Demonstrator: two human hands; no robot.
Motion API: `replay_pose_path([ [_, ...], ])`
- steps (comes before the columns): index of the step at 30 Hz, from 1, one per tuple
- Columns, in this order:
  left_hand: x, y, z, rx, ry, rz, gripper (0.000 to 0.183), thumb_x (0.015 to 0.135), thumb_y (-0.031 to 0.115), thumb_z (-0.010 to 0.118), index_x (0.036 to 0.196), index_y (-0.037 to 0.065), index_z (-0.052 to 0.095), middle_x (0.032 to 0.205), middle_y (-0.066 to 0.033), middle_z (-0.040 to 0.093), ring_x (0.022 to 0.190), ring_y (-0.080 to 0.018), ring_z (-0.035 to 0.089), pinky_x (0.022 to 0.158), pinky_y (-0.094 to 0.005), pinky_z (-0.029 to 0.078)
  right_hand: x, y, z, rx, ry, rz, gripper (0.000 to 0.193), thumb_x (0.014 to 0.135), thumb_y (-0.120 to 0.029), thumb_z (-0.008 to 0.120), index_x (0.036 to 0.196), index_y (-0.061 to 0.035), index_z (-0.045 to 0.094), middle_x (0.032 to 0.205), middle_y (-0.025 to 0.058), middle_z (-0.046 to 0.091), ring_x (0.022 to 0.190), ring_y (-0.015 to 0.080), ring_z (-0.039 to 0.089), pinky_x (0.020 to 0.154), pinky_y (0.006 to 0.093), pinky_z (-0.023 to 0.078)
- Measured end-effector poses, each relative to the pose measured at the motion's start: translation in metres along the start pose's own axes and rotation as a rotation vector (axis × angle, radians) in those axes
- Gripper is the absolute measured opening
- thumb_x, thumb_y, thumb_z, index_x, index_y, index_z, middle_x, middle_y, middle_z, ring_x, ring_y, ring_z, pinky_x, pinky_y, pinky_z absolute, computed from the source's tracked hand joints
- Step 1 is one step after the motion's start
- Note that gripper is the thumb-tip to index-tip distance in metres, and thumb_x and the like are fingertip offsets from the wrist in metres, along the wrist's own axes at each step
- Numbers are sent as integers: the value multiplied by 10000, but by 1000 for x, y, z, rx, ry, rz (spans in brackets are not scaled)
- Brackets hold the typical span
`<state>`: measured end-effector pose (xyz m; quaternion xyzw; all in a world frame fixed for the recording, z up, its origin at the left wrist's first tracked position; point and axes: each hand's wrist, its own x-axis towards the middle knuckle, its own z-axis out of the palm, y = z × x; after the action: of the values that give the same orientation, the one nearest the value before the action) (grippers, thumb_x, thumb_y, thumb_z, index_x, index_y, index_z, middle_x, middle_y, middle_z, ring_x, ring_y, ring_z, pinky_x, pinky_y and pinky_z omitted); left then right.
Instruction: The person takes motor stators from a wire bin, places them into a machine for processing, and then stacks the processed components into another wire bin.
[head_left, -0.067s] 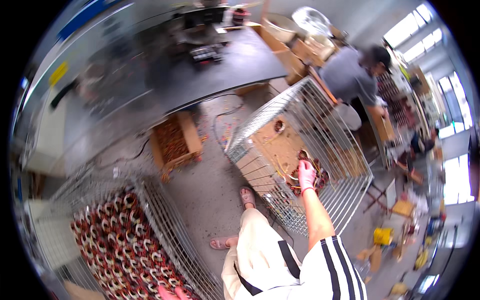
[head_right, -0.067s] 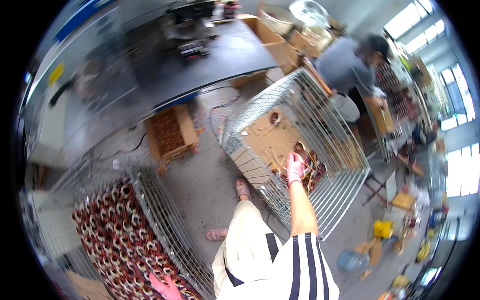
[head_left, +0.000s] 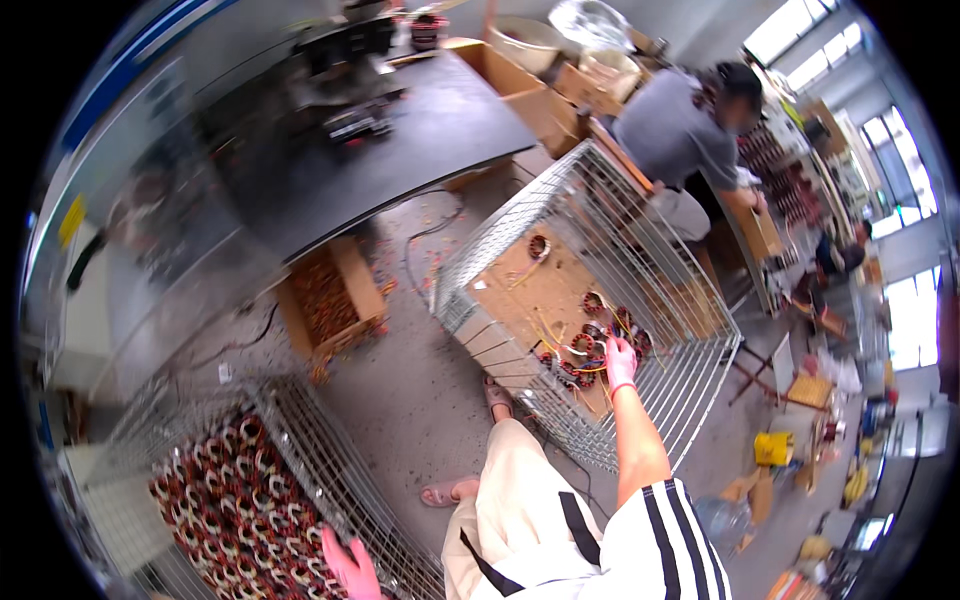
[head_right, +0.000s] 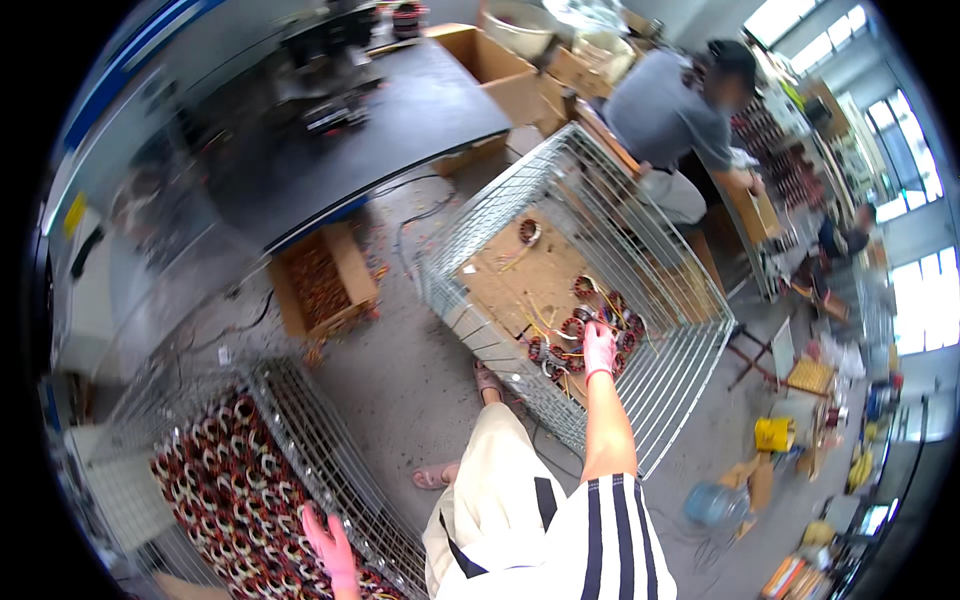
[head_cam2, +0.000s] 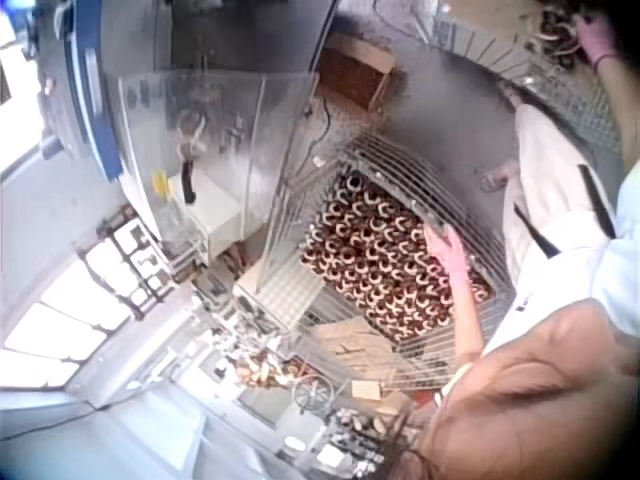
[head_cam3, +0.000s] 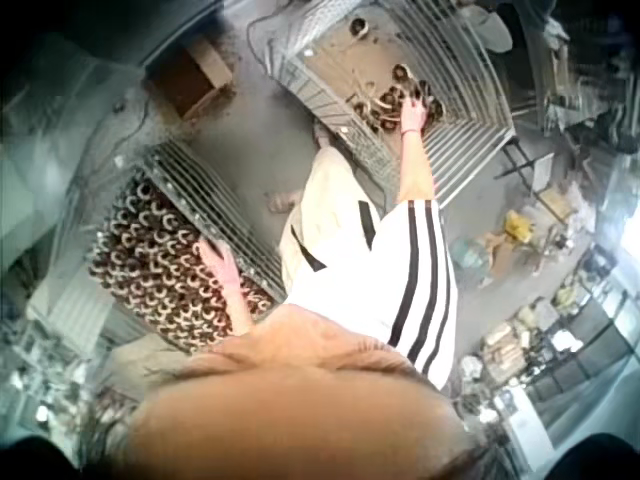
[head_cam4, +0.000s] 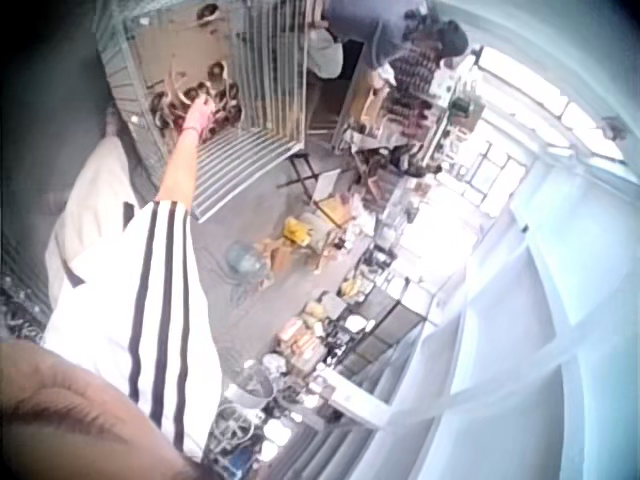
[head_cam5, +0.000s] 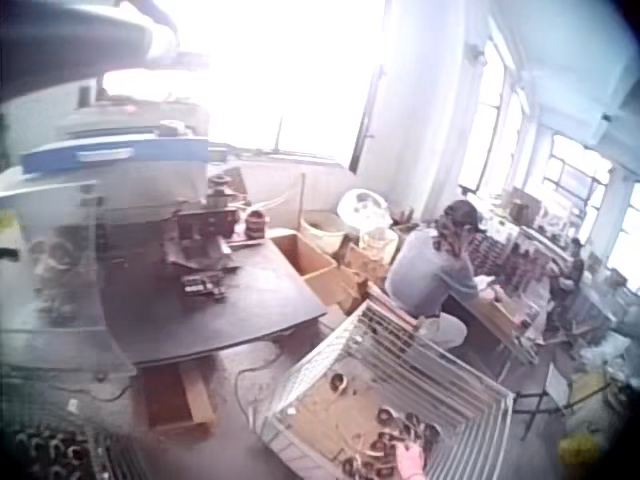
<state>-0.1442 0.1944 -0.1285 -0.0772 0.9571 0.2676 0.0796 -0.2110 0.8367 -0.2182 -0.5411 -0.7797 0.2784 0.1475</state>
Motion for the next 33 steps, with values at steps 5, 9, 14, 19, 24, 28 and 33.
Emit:
replay_pose_path([
  [5,206,273,96,-32,-109,604,615,896,272,592,1394,-18,377,1420,-219,395,1330,-398,340,1110,-495,260,61,143,15,-87,-347,242,415,818,-392,586,1032,-52,691,873,134,704,856,257,673,788,374,502],
  [9,297,387,193,67,-39,688,677,870,305,613,1417,10,345,1453,-219,335,1337,-425,296,1112,-544,212,94,77,107,-274,-716,111,474,844,-415,527,1127,-54,647,1062,151,666,1032,297,621,911,388,462],
  [14,338,434,280,473,97,681,735,838,420,628,1390,8,373,1415,-196,399,1336,-400,321,1132,-555,170,206,52,236,-557,-809,-254,352,872,-390,501,1075,-130,625,1242,96,564,1181,266,500,972,407,403],
  [19,346,432,302,648,187,774,716,905,440,567,1406,-13,329,1411,-195,391,1307,-387,358,1125,-576,192,303,130,383,-1170,-185,-653,476,969,-282,324,1411,-110,367,1480,48,354,1232,208,402,1005,321,319],
  [24,337,449,306,698,65,640,734,911,412,572,1425,-30,294,1440,-203,351,1316,-410,322,1116,-557,192,356,161,443,-1448,127,-671,547,961,-211,334,1491,-107,249,1566,56,219,1452,213,152,1153,338,194],
  [28,335,442,301,648,69,587,775,911,414,589,1452,-22,245,1473,-189,289,1351,-377,267,1108,-531,199,375,122,468,-1622,-146,-857,606,908,-227,472,1476,-116,292,1557,63,232,1439,251,186,1156,330,230],
  [33,330,440,297,706,68,555,779,907,425,592,1446,-26,255,1468,-196,293,1346,-387,269,1105,-528,204,370,77,438,-1316,-557,-829,589,910,-263,458,1434,-26,328,1429,111,411,1374,291,300,1188,364,150],
])
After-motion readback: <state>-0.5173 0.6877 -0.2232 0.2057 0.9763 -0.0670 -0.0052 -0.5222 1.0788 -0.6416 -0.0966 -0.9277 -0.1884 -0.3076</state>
